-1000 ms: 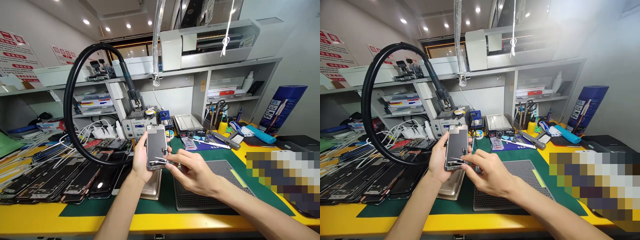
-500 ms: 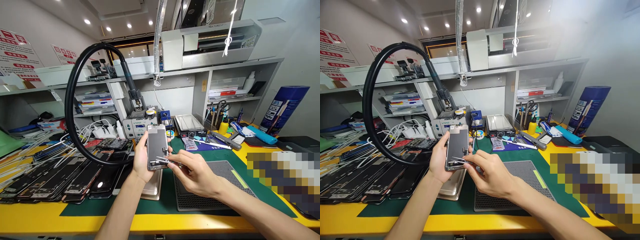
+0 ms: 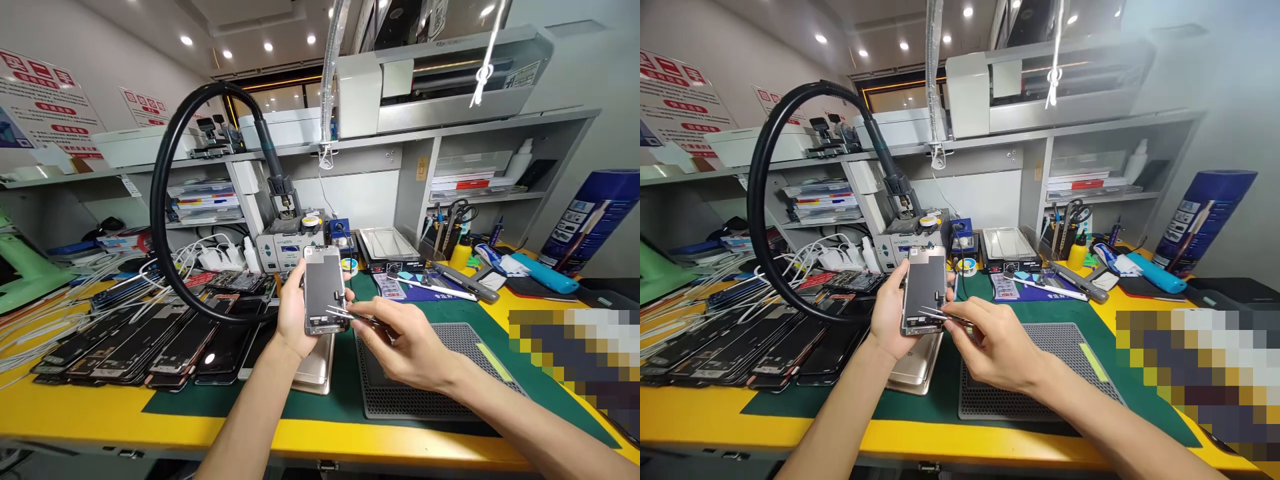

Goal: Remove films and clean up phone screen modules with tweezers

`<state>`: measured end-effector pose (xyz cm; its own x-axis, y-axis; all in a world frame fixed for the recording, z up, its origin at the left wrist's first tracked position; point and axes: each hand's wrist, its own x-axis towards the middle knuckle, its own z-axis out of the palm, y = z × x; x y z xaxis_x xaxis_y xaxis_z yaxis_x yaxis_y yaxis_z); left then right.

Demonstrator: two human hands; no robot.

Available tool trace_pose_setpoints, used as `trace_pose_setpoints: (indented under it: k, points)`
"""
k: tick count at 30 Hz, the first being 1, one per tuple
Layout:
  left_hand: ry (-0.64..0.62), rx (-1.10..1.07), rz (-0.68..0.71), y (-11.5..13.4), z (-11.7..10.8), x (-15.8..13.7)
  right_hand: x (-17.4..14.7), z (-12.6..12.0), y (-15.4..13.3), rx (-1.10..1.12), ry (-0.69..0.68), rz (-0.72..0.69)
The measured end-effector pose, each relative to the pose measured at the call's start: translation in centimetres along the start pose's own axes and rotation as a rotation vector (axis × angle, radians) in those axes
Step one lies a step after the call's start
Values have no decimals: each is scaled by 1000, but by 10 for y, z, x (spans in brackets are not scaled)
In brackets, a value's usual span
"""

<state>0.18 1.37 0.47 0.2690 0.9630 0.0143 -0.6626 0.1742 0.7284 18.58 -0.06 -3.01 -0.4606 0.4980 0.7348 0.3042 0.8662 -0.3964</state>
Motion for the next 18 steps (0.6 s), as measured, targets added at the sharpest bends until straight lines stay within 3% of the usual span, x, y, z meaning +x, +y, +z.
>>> trace_pose_setpoints:
  k: [7,18]
  points:
    - [-109,-2,-68,1,-8,1,1,-1,-1,48,-77,-28]
    - [-73,39,-102,3,-6,0,-1,0,2,-94,-136,-125]
